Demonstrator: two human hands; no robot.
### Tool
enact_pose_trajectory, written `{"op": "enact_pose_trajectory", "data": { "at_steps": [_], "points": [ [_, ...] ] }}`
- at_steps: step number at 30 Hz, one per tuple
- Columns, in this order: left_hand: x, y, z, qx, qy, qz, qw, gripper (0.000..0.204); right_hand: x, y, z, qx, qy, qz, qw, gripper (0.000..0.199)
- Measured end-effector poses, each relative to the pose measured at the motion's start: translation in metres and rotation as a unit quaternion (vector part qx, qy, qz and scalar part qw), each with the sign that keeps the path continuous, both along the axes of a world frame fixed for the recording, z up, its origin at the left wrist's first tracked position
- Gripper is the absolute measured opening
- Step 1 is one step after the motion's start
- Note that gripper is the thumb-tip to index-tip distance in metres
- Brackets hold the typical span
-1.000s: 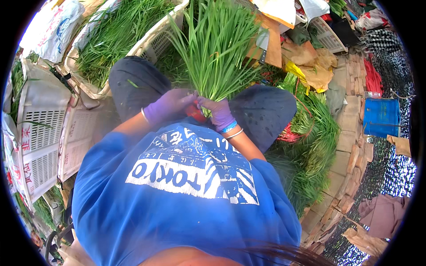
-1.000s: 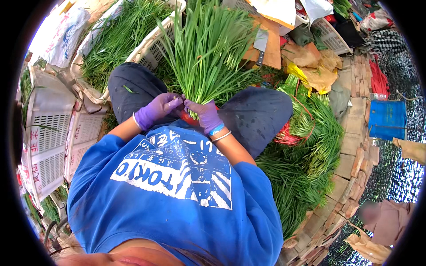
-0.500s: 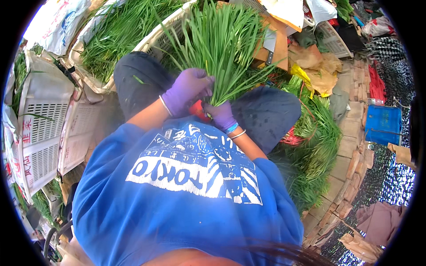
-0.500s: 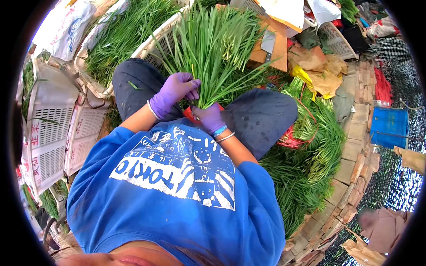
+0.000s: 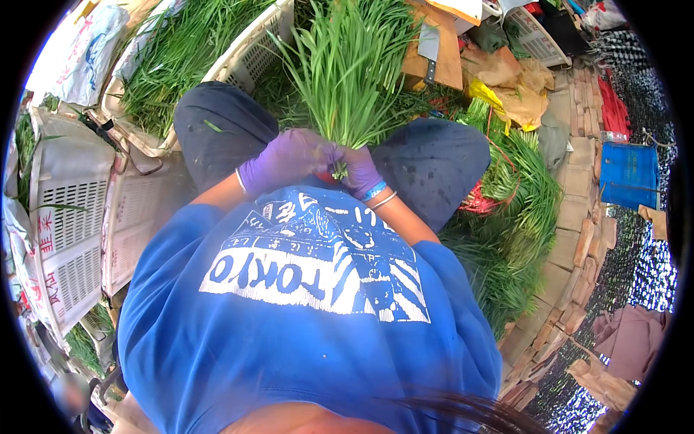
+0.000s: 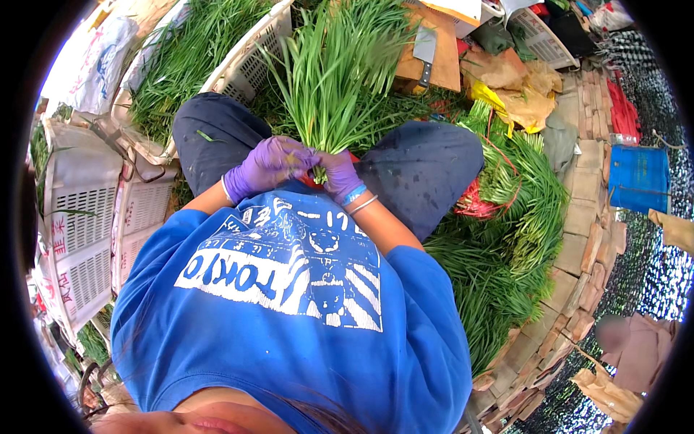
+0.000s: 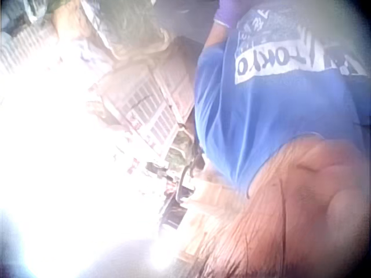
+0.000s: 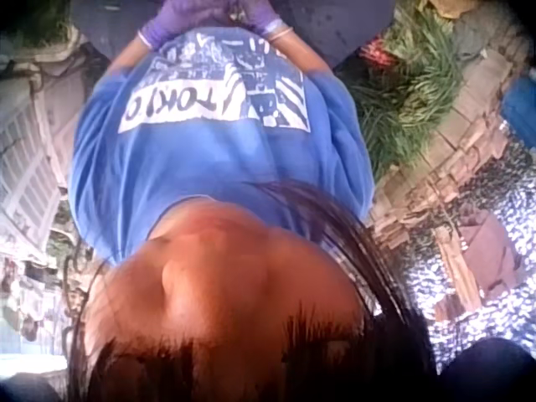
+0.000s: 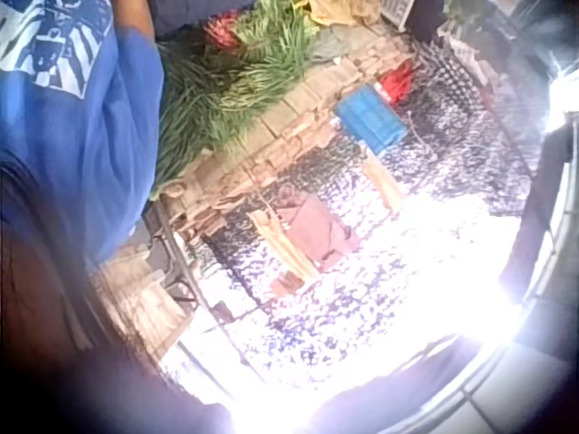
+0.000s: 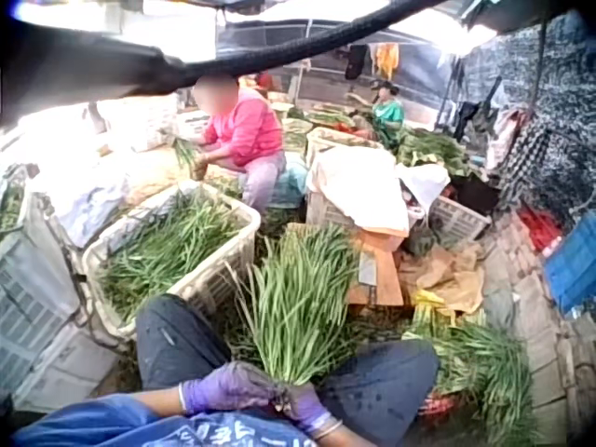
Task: The person processes green vegetables by hand, picking them up from a crate and bundling them together.
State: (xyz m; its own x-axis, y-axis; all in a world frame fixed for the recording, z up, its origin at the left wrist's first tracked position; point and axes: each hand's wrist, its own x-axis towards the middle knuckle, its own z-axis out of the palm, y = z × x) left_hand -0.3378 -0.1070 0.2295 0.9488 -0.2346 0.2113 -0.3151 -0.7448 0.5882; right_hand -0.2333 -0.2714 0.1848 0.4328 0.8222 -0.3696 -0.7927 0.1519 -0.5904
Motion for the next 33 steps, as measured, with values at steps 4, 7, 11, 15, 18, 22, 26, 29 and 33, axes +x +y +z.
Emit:
{"op": "enact_pose_trajectory", "data": {
  "at_steps": [4, 7, 11, 15, 18, 22, 26, 29, 33],
  "points": [
    [-0.011, 0.007, -0.001, 0.116, -0.092, -0.177, 0.973, 0.026, 0.002, 0.0, 0.003, -0.076, -0.05, -0.006, 0.996, 0.028],
    [-0.021, 0.036, 0.008, -0.008, -0.049, -0.146, 0.988, 0.031, 0.007, -0.001, 0.0, -0.081, -0.071, -0.026, 0.994, 0.026],
    [-0.022, 0.082, 0.032, 0.436, 0.11, 0.102, 0.887, 0.061, 0.005, 0.0, -0.011, -0.117, -0.135, -0.035, 0.983, 0.023],
    [0.006, 0.042, 0.039, -0.03, 0.028, 0.182, 0.983, 0.083, 0.001, 0.009, -0.023, -0.125, -0.23, -0.04, 0.964, 0.033],
    [0.045, -0.007, 0.03, -0.111, 0.032, 0.287, 0.951, 0.082, 0.002, 0.009, -0.031, -0.154, -0.339, -0.014, 0.928, 0.048],
    [0.062, -0.028, 0.011, 0.085, -0.125, 0.18, 0.972, 0.075, 0.006, -0.002, -0.045, -0.178, -0.438, 0.056, 0.88, 0.04],
    [0.035, -0.03, -0.001, -0.029, -0.224, -0.073, 0.971, 0.058, 0.006, -0.005, -0.055, -0.009, -0.146, -0.014, 0.989, 0.023],
    [0.016, -0.033, 0.001, -0.269, -0.108, -0.157, 0.944, 0.038, 0.007, -0.004, -0.045, -0.028, -0.098, -0.003, 0.995, 0.023],
    [0.006, -0.008, 0.014, -0.412, 0.012, 0.002, 0.911, 0.035, 0.005, -0.003, -0.022, -0.119, -0.248, -0.028, 0.961, 0.04]
  ]
}}
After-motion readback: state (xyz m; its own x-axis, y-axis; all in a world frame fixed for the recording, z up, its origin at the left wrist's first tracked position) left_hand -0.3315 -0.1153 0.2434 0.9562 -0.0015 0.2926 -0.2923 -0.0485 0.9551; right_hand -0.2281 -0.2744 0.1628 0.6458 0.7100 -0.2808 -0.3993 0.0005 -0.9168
